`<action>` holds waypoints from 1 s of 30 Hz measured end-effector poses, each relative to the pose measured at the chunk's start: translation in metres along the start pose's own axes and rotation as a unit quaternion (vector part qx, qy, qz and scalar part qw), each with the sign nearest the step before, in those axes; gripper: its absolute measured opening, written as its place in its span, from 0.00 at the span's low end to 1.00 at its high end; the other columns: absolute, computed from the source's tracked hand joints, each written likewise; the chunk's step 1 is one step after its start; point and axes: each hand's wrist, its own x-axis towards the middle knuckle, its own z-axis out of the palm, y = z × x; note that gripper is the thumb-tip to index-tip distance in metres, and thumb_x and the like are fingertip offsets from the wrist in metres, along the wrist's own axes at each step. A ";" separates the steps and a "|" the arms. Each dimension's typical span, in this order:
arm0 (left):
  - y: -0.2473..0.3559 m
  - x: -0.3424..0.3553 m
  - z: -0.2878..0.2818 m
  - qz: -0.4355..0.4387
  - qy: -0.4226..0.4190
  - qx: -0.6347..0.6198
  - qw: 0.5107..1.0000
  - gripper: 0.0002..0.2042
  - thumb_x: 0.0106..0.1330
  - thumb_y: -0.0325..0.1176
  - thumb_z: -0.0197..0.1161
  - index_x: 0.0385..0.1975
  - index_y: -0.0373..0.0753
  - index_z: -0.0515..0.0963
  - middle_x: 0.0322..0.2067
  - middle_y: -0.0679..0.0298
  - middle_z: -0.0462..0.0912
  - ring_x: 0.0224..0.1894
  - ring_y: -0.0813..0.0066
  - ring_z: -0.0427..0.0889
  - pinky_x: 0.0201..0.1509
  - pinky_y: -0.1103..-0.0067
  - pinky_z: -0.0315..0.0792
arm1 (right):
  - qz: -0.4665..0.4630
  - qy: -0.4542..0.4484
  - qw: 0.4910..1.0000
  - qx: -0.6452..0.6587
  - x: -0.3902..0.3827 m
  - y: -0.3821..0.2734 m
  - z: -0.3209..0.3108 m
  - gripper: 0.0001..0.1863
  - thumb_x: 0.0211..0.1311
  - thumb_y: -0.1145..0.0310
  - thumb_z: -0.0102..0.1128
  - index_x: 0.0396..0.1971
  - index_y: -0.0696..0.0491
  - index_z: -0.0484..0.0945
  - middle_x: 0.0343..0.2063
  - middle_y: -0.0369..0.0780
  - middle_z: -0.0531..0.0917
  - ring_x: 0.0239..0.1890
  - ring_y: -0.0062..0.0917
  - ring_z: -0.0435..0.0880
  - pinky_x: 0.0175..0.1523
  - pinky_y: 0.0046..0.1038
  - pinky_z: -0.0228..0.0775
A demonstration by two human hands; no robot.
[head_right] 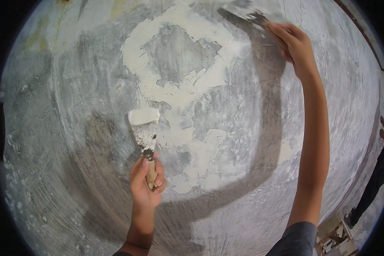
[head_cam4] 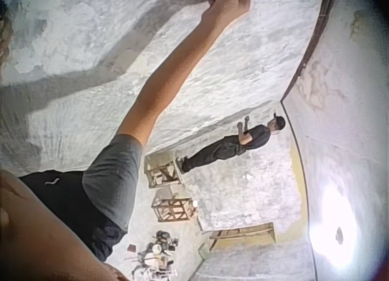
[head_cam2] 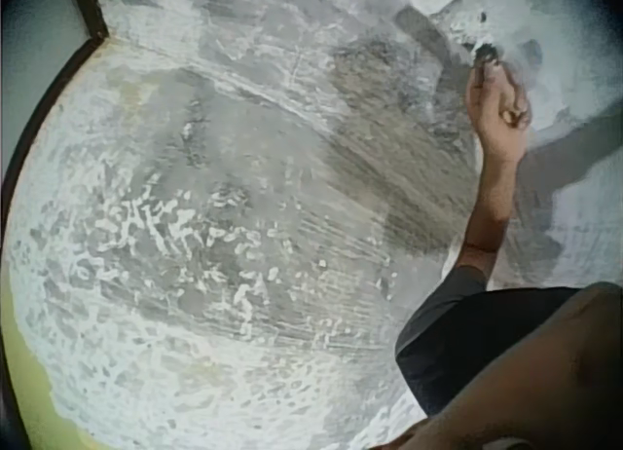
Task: The person applies plaster or wall compound to a damaged wall using metal scrapers.
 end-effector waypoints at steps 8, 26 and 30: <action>-0.022 -0.068 -0.040 -0.049 0.085 0.053 0.994 0.18 0.77 0.38 0.52 0.52 0.26 0.74 0.21 0.59 0.74 0.16 0.79 0.66 0.15 0.81 0.58 | 0.176 0.113 0.937 0.282 -0.225 0.084 -0.010 0.17 0.75 0.53 0.56 0.45 0.53 0.78 0.24 0.32 0.75 0.17 0.14 0.70 0.20 0.18 0.62; -0.122 -0.202 -0.077 -0.179 0.217 0.014 0.960 0.19 0.71 0.40 0.55 0.45 0.26 0.78 0.19 0.58 0.73 0.15 0.75 0.69 0.16 0.79 0.59 | 0.353 0.115 0.849 0.376 -0.489 0.183 0.039 0.24 0.71 0.48 0.54 0.37 0.58 0.73 0.15 0.37 0.71 0.12 0.20 0.69 0.13 0.21 0.58; -0.126 -0.212 -0.076 -0.198 0.252 0.052 0.946 0.18 0.68 0.43 0.56 0.42 0.31 0.79 0.18 0.59 0.73 0.16 0.75 0.69 0.16 0.79 0.60 | 0.385 0.100 0.839 0.372 -0.487 0.183 0.035 0.26 0.69 0.44 0.55 0.37 0.58 0.73 0.17 0.36 0.71 0.12 0.21 0.70 0.12 0.21 0.59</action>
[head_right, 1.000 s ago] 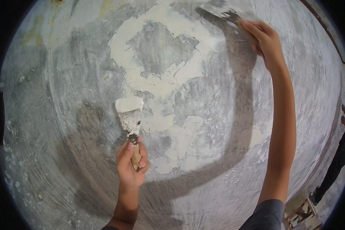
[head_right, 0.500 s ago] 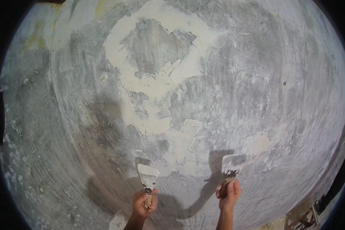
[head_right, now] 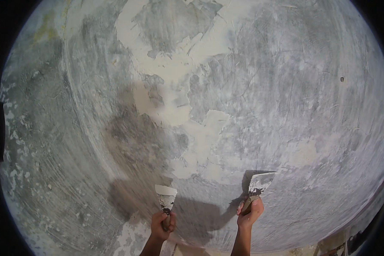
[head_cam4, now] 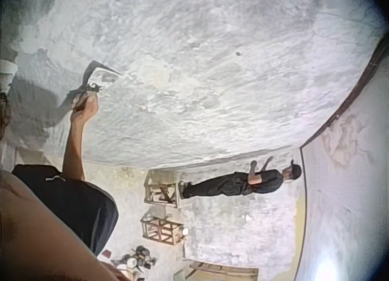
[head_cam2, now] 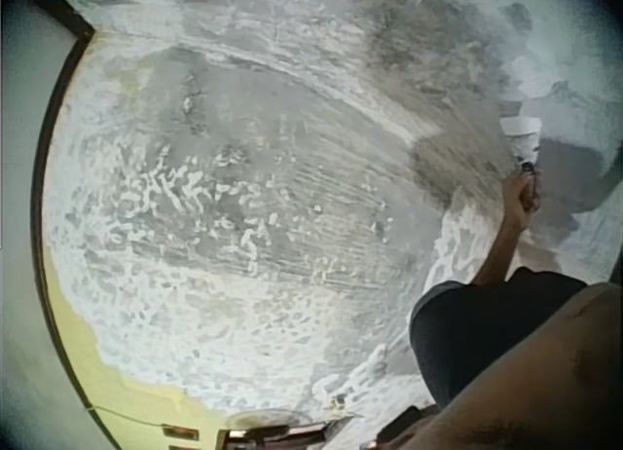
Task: The person applies plaster or wall compound to a damaged wall using metal scrapers.
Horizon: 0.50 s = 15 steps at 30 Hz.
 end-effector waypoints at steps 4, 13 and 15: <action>-0.005 -0.003 -0.005 -0.005 0.032 -0.013 0.999 0.17 0.68 0.38 0.56 0.44 0.27 0.78 0.18 0.59 0.74 0.15 0.75 0.69 0.15 0.80 0.59 | -0.004 -0.017 1.000 -0.010 0.000 -0.002 0.005 0.26 0.69 0.45 0.55 0.37 0.58 0.74 0.20 0.36 0.73 0.12 0.21 0.71 0.12 0.22 0.59; -0.007 -0.003 0.011 -0.033 0.094 0.021 0.995 0.15 0.68 0.34 0.56 0.45 0.27 0.77 0.20 0.61 0.75 0.15 0.78 0.68 0.15 0.81 0.58 | -0.010 -0.013 1.000 -0.012 -0.004 0.002 0.000 0.25 0.71 0.46 0.53 0.38 0.58 0.74 0.17 0.36 0.72 0.14 0.21 0.73 0.13 0.21 0.60; -0.010 -0.003 0.008 -0.049 0.107 0.039 0.992 0.16 0.67 0.38 0.58 0.45 0.29 0.77 0.19 0.61 0.74 0.14 0.77 0.67 0.15 0.81 0.58 | -0.021 -0.012 0.999 -0.026 -0.004 0.003 -0.001 0.25 0.70 0.47 0.54 0.37 0.58 0.74 0.18 0.36 0.72 0.14 0.22 0.73 0.13 0.22 0.60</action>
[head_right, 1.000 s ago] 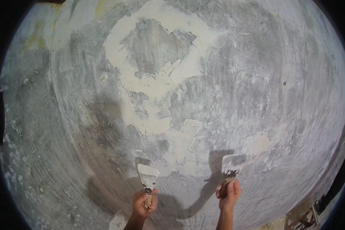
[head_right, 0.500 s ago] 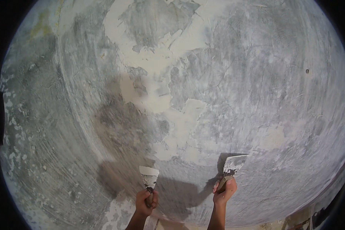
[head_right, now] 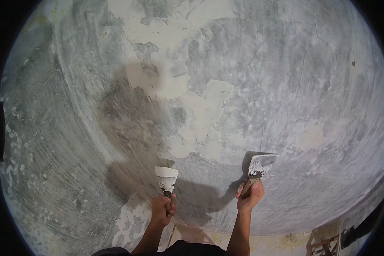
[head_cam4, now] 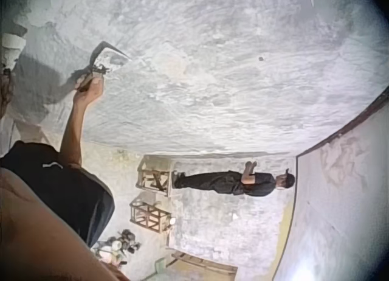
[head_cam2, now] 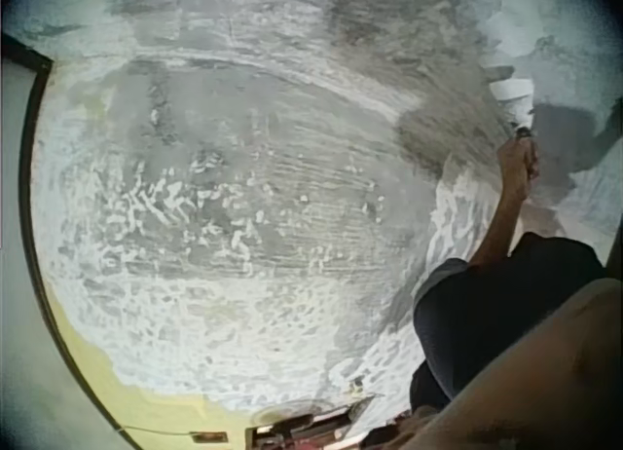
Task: The person applies plaster or wall compound to a damaged wall using metal scrapers.
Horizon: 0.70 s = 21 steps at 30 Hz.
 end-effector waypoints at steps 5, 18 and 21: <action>-0.002 -0.001 -0.003 -0.005 -0.004 0.008 1.000 0.16 0.68 0.39 0.57 0.44 0.30 0.77 0.18 0.62 0.73 0.15 0.78 0.67 0.15 0.81 0.57 | 0.001 -0.001 1.000 -0.006 -0.001 0.002 -0.002 0.26 0.70 0.46 0.54 0.38 0.60 0.75 0.20 0.37 0.74 0.14 0.22 0.73 0.14 0.22 0.61; 0.000 -0.006 -0.006 -0.006 -0.037 0.000 0.999 0.14 0.71 0.33 0.53 0.47 0.28 0.79 0.20 0.61 0.75 0.14 0.80 0.66 0.15 0.82 0.57 | 0.004 -0.011 1.000 0.029 -0.001 0.001 0.003 0.23 0.69 0.53 0.57 0.36 0.63 0.75 0.20 0.39 0.75 0.13 0.24 0.73 0.16 0.24 0.62; -0.003 -0.008 -0.004 -0.006 -0.049 0.018 0.999 0.14 0.72 0.32 0.53 0.47 0.28 0.79 0.20 0.61 0.75 0.14 0.81 0.66 0.15 0.83 0.57 | -0.001 -0.005 1.000 0.028 0.000 -0.002 0.004 0.24 0.70 0.52 0.57 0.36 0.63 0.75 0.21 0.41 0.76 0.14 0.25 0.73 0.16 0.25 0.62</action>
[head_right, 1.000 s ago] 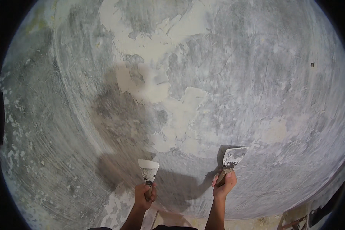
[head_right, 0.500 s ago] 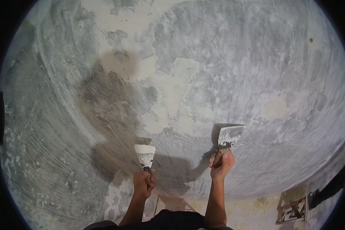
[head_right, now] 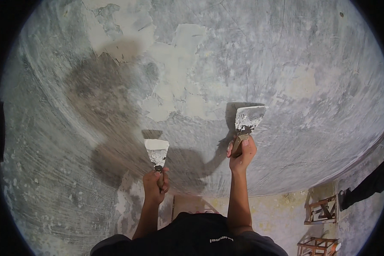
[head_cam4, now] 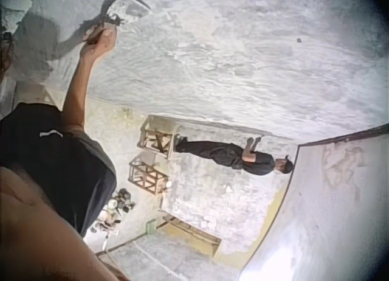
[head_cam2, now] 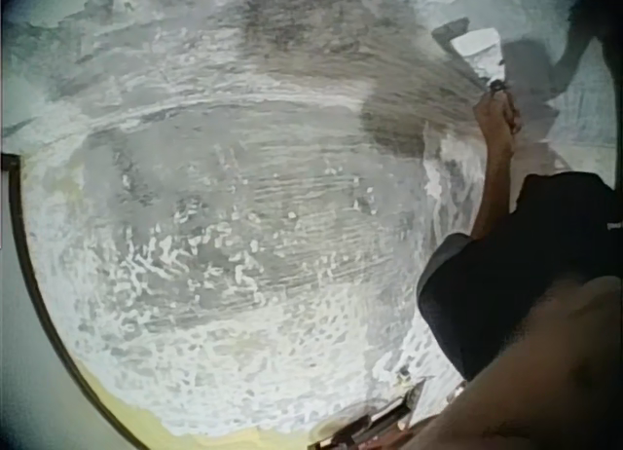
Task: The person applies plaster or wall compound to a damaged wall using metal scrapers.
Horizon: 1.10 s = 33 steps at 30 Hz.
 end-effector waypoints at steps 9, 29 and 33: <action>-0.001 -0.004 0.016 0.048 0.015 0.045 0.998 0.17 0.71 0.36 0.56 0.49 0.27 0.80 0.21 0.61 0.77 0.15 0.81 0.69 0.15 0.83 0.59 | -0.008 -0.115 0.993 -0.038 -0.013 -0.007 -0.004 0.17 0.73 0.56 0.56 0.42 0.57 0.74 0.28 0.41 0.77 0.28 0.25 0.76 0.28 0.26 0.67; -0.014 -0.029 -0.001 -0.010 -0.010 -0.054 0.998 0.15 0.72 0.32 0.57 0.49 0.25 0.78 0.24 0.60 0.78 0.19 0.81 0.71 0.17 0.84 0.60 | 0.158 -0.158 0.960 -0.166 -0.069 -0.013 -0.016 0.18 0.74 0.58 0.57 0.35 0.61 0.76 0.27 0.39 0.78 0.24 0.19 0.73 0.30 0.23 0.65; -0.017 -0.031 -0.008 -0.007 0.006 -0.020 1.000 0.14 0.73 0.31 0.57 0.49 0.26 0.79 0.26 0.60 0.79 0.19 0.81 0.72 0.18 0.85 0.61 | 0.016 -0.253 0.925 -0.283 -0.065 -0.009 0.005 0.14 0.65 0.65 0.65 0.39 0.63 0.81 0.32 0.41 0.78 0.28 0.20 0.74 0.32 0.24 0.66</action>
